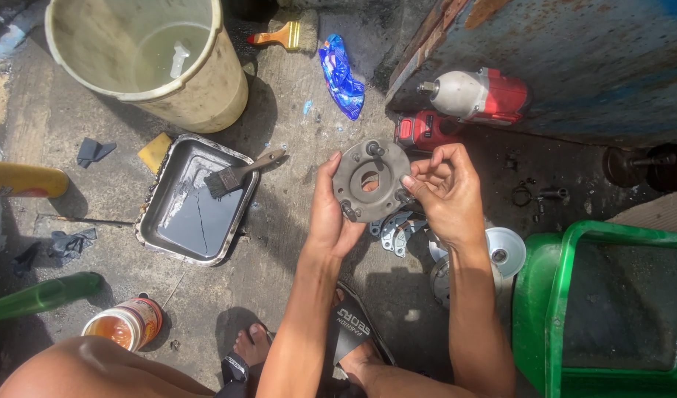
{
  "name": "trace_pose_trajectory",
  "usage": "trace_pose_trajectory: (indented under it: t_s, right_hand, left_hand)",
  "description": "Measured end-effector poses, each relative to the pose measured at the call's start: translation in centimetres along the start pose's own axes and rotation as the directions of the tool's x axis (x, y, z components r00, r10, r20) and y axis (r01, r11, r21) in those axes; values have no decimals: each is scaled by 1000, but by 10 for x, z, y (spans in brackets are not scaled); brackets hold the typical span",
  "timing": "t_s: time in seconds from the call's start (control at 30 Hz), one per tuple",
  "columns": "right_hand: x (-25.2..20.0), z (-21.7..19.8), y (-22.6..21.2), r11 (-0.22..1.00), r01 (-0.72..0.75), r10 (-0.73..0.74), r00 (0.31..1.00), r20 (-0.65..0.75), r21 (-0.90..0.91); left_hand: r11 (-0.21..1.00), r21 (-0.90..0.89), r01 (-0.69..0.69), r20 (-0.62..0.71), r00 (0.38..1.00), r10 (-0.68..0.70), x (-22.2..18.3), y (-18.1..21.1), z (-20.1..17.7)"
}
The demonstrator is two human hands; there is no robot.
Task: Cleaning and inspecting motorcycle clutch shoes and related components before assembly.
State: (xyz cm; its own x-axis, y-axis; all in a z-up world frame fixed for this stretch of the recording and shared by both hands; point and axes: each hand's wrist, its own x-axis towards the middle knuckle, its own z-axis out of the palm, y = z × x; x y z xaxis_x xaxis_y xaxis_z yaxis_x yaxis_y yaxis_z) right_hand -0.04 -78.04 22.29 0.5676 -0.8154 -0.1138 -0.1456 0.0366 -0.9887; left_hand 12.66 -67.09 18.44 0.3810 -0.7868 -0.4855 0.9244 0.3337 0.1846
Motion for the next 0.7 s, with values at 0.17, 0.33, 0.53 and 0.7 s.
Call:
trace_pose_trajectory:
  t_s: [0.17, 0.33, 0.53, 0.7]
  right_hand:
    - [13, -54, 29, 997, -79, 76, 988, -132, -19]
    - [80, -225, 196, 957, -174, 23, 842, -538, -231]
    - [153, -316, 275, 759, -400, -131, 679, -722, -514]
    - [155, -282, 240, 672, -548, -40, 644, -764, -497]
  left_hand:
    - [999, -25, 45, -16, 999, -45, 13, -3, -13]
    - [989, -80, 123, 60, 991, -118, 19, -15, -17]
    - [967, -164, 194, 86, 980, -182, 22, -30, -14]
    - [950, -232, 211, 105, 976, -191, 27, -36, -13]
